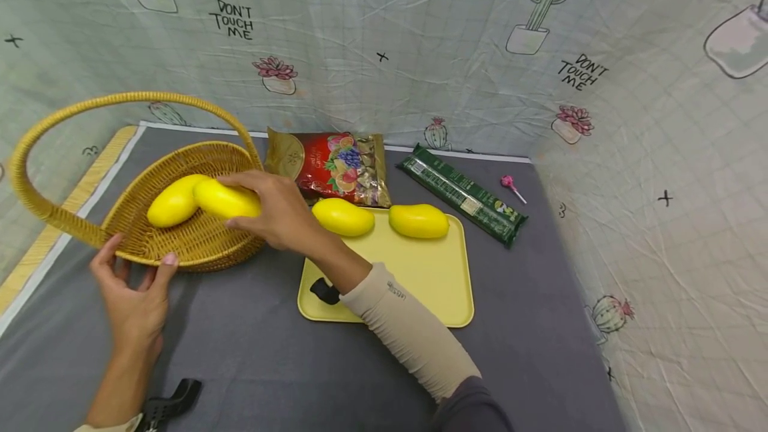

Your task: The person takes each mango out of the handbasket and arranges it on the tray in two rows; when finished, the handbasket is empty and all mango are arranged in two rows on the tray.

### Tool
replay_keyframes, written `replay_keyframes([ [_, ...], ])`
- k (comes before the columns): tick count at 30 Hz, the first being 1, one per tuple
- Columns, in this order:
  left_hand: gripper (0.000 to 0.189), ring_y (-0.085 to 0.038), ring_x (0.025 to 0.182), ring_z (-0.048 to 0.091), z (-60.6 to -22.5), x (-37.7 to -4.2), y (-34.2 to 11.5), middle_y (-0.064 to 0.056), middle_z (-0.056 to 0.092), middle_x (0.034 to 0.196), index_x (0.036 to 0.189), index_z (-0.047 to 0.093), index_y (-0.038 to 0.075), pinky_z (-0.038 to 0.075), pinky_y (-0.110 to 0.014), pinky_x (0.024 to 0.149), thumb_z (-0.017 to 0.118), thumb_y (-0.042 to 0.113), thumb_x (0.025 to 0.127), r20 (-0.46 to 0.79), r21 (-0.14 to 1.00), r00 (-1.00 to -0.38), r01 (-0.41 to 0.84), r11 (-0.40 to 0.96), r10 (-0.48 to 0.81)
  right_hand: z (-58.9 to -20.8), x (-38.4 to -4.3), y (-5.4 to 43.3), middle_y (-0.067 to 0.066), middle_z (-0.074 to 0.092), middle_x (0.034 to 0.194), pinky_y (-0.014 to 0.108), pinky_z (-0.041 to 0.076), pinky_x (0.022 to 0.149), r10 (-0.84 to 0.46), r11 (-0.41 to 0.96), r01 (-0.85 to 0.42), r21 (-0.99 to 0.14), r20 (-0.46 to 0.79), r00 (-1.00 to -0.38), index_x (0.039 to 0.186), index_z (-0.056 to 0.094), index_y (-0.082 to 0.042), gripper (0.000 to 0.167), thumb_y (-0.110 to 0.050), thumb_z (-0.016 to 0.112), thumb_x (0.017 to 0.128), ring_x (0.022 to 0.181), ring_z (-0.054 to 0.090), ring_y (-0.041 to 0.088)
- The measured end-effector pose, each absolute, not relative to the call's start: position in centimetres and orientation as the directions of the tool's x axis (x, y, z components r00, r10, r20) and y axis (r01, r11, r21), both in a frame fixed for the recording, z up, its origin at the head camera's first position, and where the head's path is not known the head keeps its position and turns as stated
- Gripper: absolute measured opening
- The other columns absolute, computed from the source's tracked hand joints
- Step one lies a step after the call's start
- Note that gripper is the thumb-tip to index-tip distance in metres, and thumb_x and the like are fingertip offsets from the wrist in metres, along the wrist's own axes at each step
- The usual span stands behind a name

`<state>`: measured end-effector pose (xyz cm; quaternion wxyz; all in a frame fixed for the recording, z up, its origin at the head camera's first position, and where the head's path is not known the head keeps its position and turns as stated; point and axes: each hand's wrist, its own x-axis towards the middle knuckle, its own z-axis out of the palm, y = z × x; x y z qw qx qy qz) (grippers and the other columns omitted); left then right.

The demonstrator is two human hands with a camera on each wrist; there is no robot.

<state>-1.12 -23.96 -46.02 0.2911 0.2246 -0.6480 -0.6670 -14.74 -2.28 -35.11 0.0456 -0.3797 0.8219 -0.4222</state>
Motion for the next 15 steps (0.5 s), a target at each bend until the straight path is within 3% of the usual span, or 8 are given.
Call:
replay_keyframes([
  [7,0.086,-0.018,0.161,0.019,-46.0,-1.1,-24.1,0.005,0.024,0.171,0.158,0.036,0.029,0.018,-0.047,0.132,0.082,0.004,0.090,0.073,0.994,-0.728,0.106,-0.007,-0.682,-35.7,-13.9,1.1,-0.001,0.066,0.147,0.024,0.052,0.105,-0.624,0.315,-0.547,-0.775,0.265,-0.735,0.148,0.064,-0.019,0.062,-0.019,0.087,0.090,0.128,0.063,0.015],
  [15,0.086,-0.017,0.160,0.020,-46.1,-1.2,-24.0,0.004,0.023,0.171,0.158,0.035,0.030,0.017,-0.048,0.132,0.082,0.004,0.090,0.075,0.994,-0.732,0.109,-0.007,-0.677,-36.8,-13.3,5.6,-0.001,0.066,0.148,0.035,0.052,0.112,-0.603,0.384,-0.520,-0.763,0.220,-0.767,0.147,0.065,-0.019,0.062,-0.018,0.087,0.089,0.135,0.062,0.018],
])
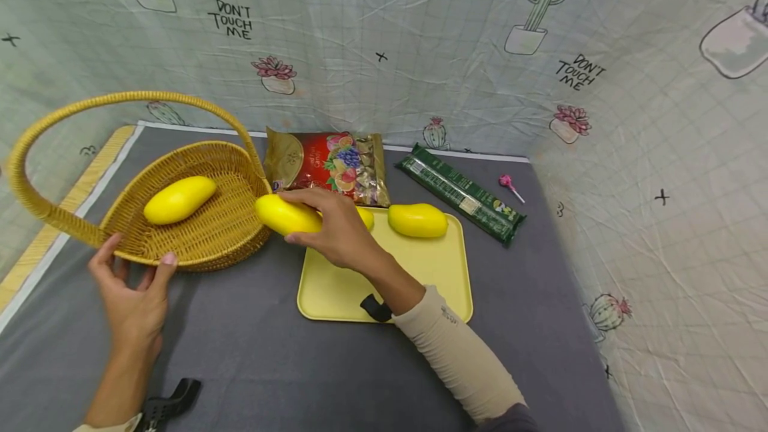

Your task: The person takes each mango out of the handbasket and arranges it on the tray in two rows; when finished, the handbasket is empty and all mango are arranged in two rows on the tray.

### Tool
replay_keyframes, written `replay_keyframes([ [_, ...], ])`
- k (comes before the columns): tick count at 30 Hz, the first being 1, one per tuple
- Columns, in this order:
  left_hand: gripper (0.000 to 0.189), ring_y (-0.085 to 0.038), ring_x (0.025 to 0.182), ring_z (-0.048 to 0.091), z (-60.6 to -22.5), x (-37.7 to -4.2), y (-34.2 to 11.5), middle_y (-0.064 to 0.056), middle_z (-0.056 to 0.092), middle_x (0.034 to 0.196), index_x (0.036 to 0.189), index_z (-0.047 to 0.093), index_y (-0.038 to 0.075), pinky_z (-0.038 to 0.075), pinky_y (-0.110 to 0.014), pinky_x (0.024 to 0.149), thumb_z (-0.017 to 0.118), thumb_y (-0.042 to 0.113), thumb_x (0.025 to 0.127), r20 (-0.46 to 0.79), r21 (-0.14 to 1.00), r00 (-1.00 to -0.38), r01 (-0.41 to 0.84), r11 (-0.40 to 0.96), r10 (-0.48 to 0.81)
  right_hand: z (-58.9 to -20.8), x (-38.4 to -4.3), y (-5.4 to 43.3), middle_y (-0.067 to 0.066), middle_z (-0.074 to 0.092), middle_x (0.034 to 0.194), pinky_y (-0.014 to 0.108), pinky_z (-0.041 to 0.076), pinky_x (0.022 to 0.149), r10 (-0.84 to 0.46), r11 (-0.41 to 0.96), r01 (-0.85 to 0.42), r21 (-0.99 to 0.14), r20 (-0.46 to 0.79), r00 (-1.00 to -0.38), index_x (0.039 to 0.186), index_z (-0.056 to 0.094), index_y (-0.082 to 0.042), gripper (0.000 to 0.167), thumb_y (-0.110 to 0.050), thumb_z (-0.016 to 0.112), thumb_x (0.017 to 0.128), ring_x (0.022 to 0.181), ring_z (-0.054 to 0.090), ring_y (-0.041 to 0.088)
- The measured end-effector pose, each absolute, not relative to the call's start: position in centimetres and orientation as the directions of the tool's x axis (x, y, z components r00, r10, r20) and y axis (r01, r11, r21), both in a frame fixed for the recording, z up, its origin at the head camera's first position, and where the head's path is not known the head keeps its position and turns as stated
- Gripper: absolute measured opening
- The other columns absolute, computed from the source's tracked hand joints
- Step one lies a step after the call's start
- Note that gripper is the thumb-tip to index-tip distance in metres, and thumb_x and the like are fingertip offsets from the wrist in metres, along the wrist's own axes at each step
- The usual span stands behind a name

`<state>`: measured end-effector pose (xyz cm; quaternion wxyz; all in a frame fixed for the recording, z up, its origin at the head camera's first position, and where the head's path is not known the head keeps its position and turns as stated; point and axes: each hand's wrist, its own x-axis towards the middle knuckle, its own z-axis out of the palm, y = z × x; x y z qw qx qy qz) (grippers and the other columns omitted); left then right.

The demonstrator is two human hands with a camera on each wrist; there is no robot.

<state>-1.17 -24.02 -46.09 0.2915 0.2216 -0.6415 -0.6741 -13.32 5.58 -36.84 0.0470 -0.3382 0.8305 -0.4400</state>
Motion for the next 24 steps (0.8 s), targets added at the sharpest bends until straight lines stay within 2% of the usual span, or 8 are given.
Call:
replay_keyframes([
  [5,0.086,-0.017,0.161,0.020,-46.1,-1.2,-24.0,0.004,0.023,0.171,0.158,0.035,0.030,0.017,-0.048,0.133,0.082,0.004,0.090,0.068,0.995,-0.731,0.099,-0.006,-0.679,-38.4,-12.9,8.0,-0.002,0.068,0.145,0.040,0.052,0.112,-0.612,0.453,-0.514,-0.729,0.164,-0.773,0.146,0.066,-0.021,0.062,-0.019,0.089,0.088,0.134,0.063,0.019],
  [13,0.087,-0.017,0.161,0.020,-46.1,-1.2,-24.1,0.004,0.023,0.172,0.160,0.033,0.029,0.017,-0.047,0.133,0.080,0.003,0.091,0.056,0.995,-0.741,0.095,-0.022,-0.669,-40.6,-12.3,10.4,-0.001,0.070,0.143,0.043,0.049,0.116,-0.632,0.491,-0.528,-0.693,0.134,-0.763,0.142,0.069,-0.017,0.063,-0.014,0.092,0.084,0.136,0.063,0.022],
  [21,0.087,-0.018,0.161,0.019,-46.1,-1.2,-24.2,0.004,0.022,0.172,0.160,0.033,0.028,0.015,-0.047,0.134,0.080,0.003,0.091,0.052,0.995,-0.739,0.093,-0.025,-0.672,-41.7,-12.2,11.1,0.003,0.068,0.146,0.045,0.047,0.118,-0.721,0.502,-0.639,-0.583,0.126,-0.681,0.145,0.067,-0.013,0.065,-0.015,0.091,0.085,0.142,0.059,0.024],
  [24,0.087,-0.019,0.162,0.018,-46.1,-1.2,-24.2,0.004,0.021,0.173,0.160,0.032,0.028,0.015,-0.048,0.134,0.079,0.002,0.092,0.051,0.996,-0.740,0.088,-0.020,-0.671,-41.7,-12.1,11.4,0.005,0.066,0.149,0.046,0.047,0.118,-0.755,0.486,-0.663,-0.569,0.108,-0.646,0.148,0.064,-0.013,0.063,-0.019,0.088,0.089,0.143,0.058,0.025],
])
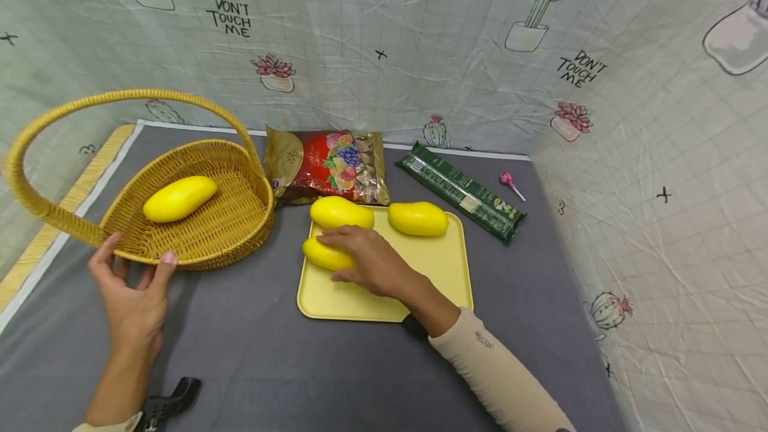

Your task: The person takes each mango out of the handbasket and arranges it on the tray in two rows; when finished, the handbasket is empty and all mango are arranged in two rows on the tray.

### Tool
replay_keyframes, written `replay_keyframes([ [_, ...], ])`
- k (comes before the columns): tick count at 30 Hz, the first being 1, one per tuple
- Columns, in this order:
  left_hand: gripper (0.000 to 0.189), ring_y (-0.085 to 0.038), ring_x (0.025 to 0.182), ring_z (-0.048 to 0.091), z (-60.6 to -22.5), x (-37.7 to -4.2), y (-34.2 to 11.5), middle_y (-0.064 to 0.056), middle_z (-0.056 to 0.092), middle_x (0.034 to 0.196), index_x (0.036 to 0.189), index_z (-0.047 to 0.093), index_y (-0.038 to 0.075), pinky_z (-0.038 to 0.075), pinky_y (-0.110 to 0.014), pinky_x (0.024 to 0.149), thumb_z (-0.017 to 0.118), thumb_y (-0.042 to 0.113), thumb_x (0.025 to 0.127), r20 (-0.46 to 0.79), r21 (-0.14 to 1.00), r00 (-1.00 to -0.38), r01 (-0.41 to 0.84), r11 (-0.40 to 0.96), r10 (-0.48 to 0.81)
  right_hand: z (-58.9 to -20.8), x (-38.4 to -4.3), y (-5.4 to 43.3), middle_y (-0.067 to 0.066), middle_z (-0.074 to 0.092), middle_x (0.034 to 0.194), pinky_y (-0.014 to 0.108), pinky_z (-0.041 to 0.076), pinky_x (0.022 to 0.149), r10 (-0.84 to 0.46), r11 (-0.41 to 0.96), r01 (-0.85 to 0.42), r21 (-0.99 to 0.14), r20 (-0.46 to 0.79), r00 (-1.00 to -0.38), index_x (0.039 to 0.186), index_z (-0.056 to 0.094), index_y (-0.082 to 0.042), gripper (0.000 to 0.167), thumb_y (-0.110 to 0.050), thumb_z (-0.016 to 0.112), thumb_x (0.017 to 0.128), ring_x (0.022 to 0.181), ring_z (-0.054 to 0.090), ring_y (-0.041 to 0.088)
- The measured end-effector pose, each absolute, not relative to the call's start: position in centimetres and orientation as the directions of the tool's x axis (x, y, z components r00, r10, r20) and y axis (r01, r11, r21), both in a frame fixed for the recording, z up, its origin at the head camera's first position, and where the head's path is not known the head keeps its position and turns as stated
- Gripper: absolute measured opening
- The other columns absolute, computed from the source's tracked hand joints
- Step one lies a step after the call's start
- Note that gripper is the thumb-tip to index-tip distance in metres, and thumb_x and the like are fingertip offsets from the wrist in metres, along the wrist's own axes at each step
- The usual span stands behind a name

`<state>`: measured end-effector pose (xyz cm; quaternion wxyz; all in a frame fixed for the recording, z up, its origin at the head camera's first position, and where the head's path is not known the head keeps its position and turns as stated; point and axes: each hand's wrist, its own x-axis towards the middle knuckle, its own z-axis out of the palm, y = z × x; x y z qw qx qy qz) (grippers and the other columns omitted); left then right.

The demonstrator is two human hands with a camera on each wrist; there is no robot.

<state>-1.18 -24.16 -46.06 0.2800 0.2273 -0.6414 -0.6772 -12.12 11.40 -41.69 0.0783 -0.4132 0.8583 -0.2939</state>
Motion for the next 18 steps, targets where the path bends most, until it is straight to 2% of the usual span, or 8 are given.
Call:
replay_keyframes([
  [3,0.087,-0.020,0.162,0.017,-46.07,-1.17,-24.21,0.003,0.021,0.173,0.160,0.032,0.028,0.015,-0.048,0.134,0.079,0.002,0.092,0.055,0.996,-0.738,0.087,-0.013,-0.672,-41.51,-12.03,11.62,0.007,0.064,0.151,0.047,0.048,0.118,-0.778,0.469,-0.678,-0.566,0.099,-0.621,0.148,0.064,-0.013,0.054,-0.019,0.080,0.096,0.143,0.057,0.026],
  [6,0.087,-0.020,0.162,0.017,-46.04,-1.17,-24.21,0.003,0.021,0.173,0.160,0.032,0.027,0.014,-0.049,0.134,0.079,0.003,0.092,0.060,0.996,-0.738,0.091,-0.011,-0.672,-41.41,-11.96,11.79,0.007,0.066,0.148,0.047,0.049,0.116,-0.787,0.452,-0.691,-0.565,0.113,-0.607,0.144,0.068,-0.012,0.046,-0.015,0.077,0.099,0.141,0.059,0.027],
  [13,0.087,-0.019,0.162,0.017,-46.02,-1.09,-24.24,0.003,0.020,0.173,0.160,0.031,0.028,0.014,-0.049,0.134,0.079,0.003,0.092,0.062,0.996,-0.739,0.092,-0.009,-0.671,-41.39,-12.12,11.45,0.009,0.067,0.147,0.048,0.050,0.115,-0.780,0.461,-0.733,-0.500,0.165,-0.603,0.143,0.068,-0.013,0.055,-0.010,0.084,0.091,0.140,0.060,0.028],
  [18,0.088,-0.019,0.162,0.017,-46.06,-1.20,-24.23,0.003,0.021,0.173,0.160,0.032,0.029,0.014,-0.048,0.134,0.080,0.003,0.091,0.057,0.996,-0.737,0.088,-0.012,-0.673,-41.15,-12.18,11.04,0.010,0.068,0.146,0.047,0.050,0.115,-0.764,0.463,-0.731,-0.502,0.193,-0.616,0.143,0.069,-0.013,0.059,-0.012,0.089,0.087,0.139,0.061,0.027],
])
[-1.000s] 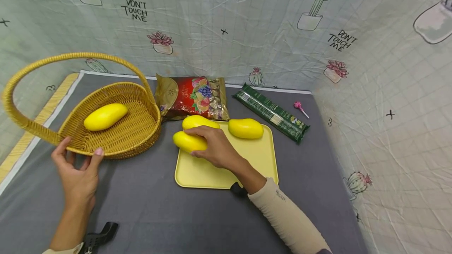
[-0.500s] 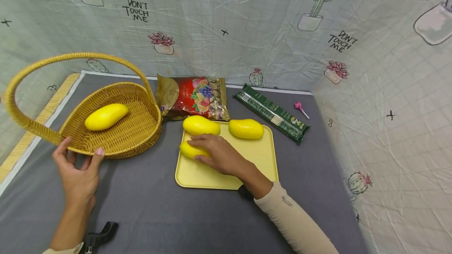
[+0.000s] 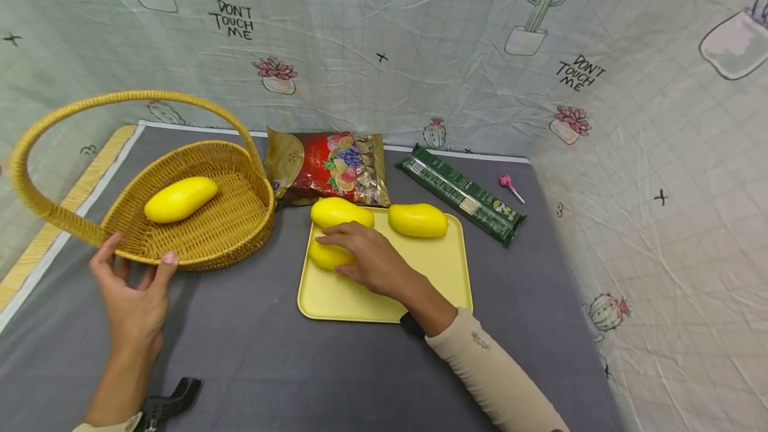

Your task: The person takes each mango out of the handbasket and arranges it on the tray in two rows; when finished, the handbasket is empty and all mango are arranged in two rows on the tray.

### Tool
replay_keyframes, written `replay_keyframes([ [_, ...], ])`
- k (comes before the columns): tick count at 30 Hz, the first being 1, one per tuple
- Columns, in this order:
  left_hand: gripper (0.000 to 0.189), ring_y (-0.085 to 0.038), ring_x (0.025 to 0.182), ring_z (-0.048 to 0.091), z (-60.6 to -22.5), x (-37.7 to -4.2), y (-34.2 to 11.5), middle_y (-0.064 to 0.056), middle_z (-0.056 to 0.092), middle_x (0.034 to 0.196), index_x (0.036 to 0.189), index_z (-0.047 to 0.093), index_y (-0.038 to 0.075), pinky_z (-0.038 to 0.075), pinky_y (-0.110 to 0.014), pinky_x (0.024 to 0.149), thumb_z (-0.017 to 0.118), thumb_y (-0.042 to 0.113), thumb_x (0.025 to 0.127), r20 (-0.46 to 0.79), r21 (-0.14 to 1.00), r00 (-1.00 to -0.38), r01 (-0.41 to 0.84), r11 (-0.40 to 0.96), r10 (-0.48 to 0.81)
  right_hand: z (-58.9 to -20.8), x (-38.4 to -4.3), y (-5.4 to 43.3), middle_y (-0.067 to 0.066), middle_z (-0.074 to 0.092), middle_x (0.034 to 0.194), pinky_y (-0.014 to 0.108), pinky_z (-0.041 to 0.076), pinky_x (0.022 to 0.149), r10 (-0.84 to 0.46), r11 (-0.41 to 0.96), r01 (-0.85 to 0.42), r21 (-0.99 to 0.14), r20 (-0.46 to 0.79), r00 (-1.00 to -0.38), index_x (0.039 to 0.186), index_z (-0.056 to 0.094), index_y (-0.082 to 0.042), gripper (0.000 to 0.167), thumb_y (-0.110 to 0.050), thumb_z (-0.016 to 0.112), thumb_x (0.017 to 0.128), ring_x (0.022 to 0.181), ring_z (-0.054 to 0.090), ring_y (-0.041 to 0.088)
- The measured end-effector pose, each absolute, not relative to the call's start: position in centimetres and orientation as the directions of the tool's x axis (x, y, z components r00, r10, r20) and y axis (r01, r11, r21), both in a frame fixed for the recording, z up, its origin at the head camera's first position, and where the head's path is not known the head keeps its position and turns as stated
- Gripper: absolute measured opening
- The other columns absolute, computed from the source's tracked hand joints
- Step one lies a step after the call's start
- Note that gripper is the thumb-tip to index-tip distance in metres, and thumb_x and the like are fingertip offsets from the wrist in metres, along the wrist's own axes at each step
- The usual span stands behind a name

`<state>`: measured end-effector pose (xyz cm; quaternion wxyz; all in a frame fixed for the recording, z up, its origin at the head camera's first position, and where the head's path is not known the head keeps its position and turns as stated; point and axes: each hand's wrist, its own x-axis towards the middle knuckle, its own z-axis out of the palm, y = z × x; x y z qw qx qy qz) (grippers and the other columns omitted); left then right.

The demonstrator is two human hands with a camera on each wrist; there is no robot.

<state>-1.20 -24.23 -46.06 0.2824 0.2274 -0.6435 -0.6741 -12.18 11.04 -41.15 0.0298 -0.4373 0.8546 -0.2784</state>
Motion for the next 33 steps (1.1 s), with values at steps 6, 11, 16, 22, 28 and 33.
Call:
replay_keyframes([
  [6,0.087,-0.019,0.162,0.017,-46.0,-1.1,-24.3,0.003,0.021,0.173,0.161,0.032,0.028,0.015,-0.048,0.134,0.079,0.004,0.092,0.051,0.995,-0.739,0.097,-0.030,-0.672,-39.4,-12.0,9.2,0.005,0.069,0.144,0.043,0.053,0.110,-0.733,0.415,-0.733,-0.539,0.279,-0.621,0.141,0.070,-0.014,0.059,-0.020,0.091,0.086,0.136,0.063,0.022],
  [11,0.087,-0.020,0.163,0.017,-46.0,-1.1,-24.3,0.002,0.021,0.173,0.161,0.032,0.028,0.015,-0.048,0.134,0.079,0.004,0.092,0.051,0.995,-0.740,0.092,-0.026,-0.670,-37.1,-11.8,6.5,0.000,0.068,0.146,0.036,0.055,0.105,-0.704,0.385,-0.713,-0.586,0.313,-0.637,0.140,0.071,-0.014,0.057,-0.023,0.090,0.087,0.134,0.063,0.019],
  [16,0.088,-0.020,0.162,0.017,-46.1,-1.1,-24.3,0.002,0.020,0.173,0.161,0.032,0.028,0.015,-0.049,0.134,0.080,0.003,0.092,0.057,0.995,-0.741,0.094,-0.018,-0.669,-35.5,-11.6,3.4,0.000,0.067,0.147,0.031,0.050,0.112,-0.695,0.350,-0.702,-0.620,0.331,-0.638,0.142,0.069,-0.015,0.059,-0.025,0.089,0.088,0.138,0.060,0.016],
  [22,0.088,-0.021,0.163,0.017,-46.0,-1.1,-24.2,0.002,0.020,0.173,0.161,0.031,0.028,0.014,-0.049,0.134,0.081,0.005,0.091,0.053,0.996,-0.741,0.090,-0.020,-0.669,-35.3,-12.3,-1.0,0.001,0.069,0.144,0.025,0.045,0.116,-0.698,0.301,-0.712,-0.634,0.362,-0.618,0.142,0.068,-0.015,0.061,-0.026,0.090,0.087,0.136,0.062,0.014],
  [28,0.088,-0.021,0.162,0.018,-46.1,-1.2,-24.2,0.002,0.021,0.173,0.161,0.031,0.028,0.014,-0.050,0.134,0.080,0.005,0.092,0.060,0.996,-0.740,0.088,-0.008,-0.670,-36.0,-13.6,-5.3,0.000,0.068,0.146,0.019,0.041,0.116,-0.702,0.337,-0.695,-0.635,0.323,-0.635,0.144,0.066,-0.016,0.063,-0.029,0.090,0.087,0.137,0.060,0.011],
  [33,0.087,-0.020,0.162,0.017,-46.1,-1.2,-24.2,0.004,0.021,0.173,0.160,0.033,0.029,0.015,-0.050,0.134,0.081,0.006,0.092,0.060,0.997,-0.736,0.080,0.002,-0.674,-36.5,-14.4,-8.5,-0.002,0.067,0.146,0.018,0.041,0.116,-0.711,0.394,-0.701,-0.595,0.285,-0.642,0.146,0.065,-0.017,0.064,-0.032,0.088,0.089,0.137,0.060,0.012],
])
